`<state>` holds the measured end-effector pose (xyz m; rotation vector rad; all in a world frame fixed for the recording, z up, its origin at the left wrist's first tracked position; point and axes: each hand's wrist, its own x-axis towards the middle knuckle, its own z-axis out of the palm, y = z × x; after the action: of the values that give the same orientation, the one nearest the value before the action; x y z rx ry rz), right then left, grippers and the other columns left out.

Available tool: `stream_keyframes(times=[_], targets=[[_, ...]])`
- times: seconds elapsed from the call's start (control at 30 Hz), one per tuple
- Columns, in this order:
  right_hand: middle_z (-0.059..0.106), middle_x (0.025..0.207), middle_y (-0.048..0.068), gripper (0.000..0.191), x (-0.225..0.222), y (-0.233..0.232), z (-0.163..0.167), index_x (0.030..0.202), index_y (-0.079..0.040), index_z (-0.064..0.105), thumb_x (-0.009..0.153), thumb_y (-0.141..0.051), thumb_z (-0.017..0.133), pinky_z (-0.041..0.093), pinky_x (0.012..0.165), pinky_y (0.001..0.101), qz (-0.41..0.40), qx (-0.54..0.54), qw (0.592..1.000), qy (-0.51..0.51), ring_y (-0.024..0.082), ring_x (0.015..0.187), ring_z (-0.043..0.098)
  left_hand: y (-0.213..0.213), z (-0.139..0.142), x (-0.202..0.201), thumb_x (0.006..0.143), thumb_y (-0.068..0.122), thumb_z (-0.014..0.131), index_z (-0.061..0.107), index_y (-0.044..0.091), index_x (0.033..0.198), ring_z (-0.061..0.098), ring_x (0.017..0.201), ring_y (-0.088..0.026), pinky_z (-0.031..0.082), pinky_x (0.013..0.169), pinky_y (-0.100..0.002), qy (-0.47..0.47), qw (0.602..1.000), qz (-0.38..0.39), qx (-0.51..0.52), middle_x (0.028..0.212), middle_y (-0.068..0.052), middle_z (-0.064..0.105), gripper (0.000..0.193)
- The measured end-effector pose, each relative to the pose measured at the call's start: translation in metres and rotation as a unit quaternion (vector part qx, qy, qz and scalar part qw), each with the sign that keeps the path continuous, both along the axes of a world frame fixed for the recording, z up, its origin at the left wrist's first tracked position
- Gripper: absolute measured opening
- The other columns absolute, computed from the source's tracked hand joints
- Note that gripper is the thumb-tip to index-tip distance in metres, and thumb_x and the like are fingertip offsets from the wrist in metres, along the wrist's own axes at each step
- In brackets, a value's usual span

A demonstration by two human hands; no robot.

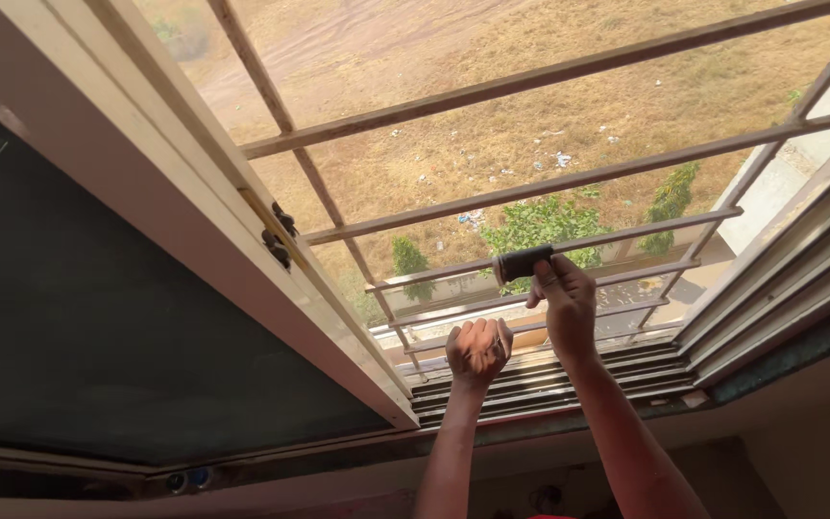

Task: The person uses a small brush to clean the horizontal bars of a metal window grille. They hold the grille with one hand while scrubbing each bar with the other, moving along the length of the bars repeatedly.

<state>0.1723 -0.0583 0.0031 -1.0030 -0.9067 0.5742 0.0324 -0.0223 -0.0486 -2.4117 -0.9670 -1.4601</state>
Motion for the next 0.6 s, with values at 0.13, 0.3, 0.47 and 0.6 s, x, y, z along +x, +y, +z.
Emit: stream_keyframes(times=[0.13,0.3,0.47,0.6], targets=[[0.053,0.063,-0.001,0.028,-0.003,0.003,0.003,0.087,-0.003,0.066,0.105,-0.022,0.059,0.043,0.056,0.0251,0.011,-0.025,1.0,0.003,0.009,0.058,0.053,0.0,-0.005,0.01,0.091,0.014,0.066,0.054,0.012,0.063,0.054,0.051,-0.022,0.038,0.052,-0.037,0.003,1.0,-0.009,-0.003,0.058,-0.005,0.054,0.031],[0.053,0.064,-0.001,0.029,0.018,-0.003,0.004,0.087,-0.003,0.065,0.106,-0.023,0.059,0.044,0.057,0.025,-0.004,-0.012,1.0,0.016,0.008,0.058,0.053,-0.001,-0.007,0.013,0.096,0.021,0.065,0.057,0.011,0.062,0.055,0.049,-0.022,0.043,0.053,-0.037,0.05,0.994,-0.012,-0.096,0.056,-0.007,0.057,0.037],[0.05,0.067,-0.002,0.028,0.056,-0.021,0.007,0.089,-0.004,0.063,0.107,-0.025,0.058,0.044,0.058,0.0249,-0.046,0.01,0.997,0.055,0.009,0.059,0.053,0.002,0.006,0.007,0.098,0.045,0.065,0.065,0.005,0.074,0.059,0.05,-0.025,0.049,0.053,-0.041,0.2,0.944,-0.059,-0.256,0.061,-0.012,0.064,0.047],[0.05,0.068,-0.002,0.027,0.093,-0.036,0.012,0.092,-0.006,0.065,0.107,-0.028,0.057,0.046,0.058,0.0254,-0.088,0.018,0.992,0.09,0.01,0.058,0.053,0.016,0.015,0.006,0.095,0.051,0.065,0.064,0.006,0.086,0.063,0.057,-0.025,0.053,0.057,-0.041,0.32,0.88,-0.075,-0.343,0.069,-0.013,0.068,0.045]])
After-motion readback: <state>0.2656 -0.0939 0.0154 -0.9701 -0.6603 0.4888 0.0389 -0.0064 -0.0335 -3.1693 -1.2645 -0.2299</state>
